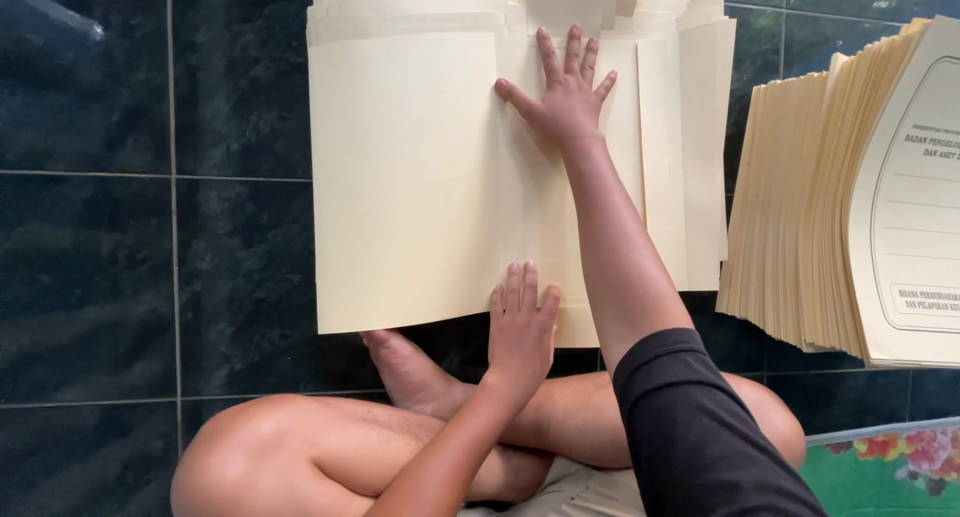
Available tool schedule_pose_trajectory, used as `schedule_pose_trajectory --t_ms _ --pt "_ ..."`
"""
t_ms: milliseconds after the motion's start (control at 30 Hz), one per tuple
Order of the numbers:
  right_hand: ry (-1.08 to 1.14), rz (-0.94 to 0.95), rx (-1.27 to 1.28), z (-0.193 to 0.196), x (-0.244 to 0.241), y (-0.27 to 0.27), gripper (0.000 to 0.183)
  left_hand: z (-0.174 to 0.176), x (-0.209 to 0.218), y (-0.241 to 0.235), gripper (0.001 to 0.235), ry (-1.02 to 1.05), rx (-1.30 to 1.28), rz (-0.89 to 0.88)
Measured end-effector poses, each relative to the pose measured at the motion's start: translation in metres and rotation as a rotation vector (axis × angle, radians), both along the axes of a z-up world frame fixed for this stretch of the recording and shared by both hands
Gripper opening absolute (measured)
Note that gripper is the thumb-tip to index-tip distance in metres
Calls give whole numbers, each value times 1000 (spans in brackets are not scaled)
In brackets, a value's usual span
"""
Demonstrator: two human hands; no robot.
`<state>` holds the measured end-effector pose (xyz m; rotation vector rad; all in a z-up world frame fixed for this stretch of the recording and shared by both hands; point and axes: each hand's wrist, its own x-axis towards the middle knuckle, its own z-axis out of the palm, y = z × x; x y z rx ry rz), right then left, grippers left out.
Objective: A person sitting on the floor manually folding and stacking document covers.
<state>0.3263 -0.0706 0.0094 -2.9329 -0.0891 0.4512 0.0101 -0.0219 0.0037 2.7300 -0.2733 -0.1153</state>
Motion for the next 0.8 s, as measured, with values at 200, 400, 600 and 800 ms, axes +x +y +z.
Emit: schedule_pose_trajectory --t_ms 200,400,600,800 --pt "-137 -43 72 -4 -6 4 116 0 -1 4 62 -33 -50 17" --pt "-68 -207 102 1 1 14 143 0 0 4 64 -35 -72 11" --pt "-46 -200 53 5 -1 25 108 1 1 0 54 -96 -110 55" --pt "10 -129 78 -5 -3 23 80 -2 -1 -1 52 -77 -25 41"
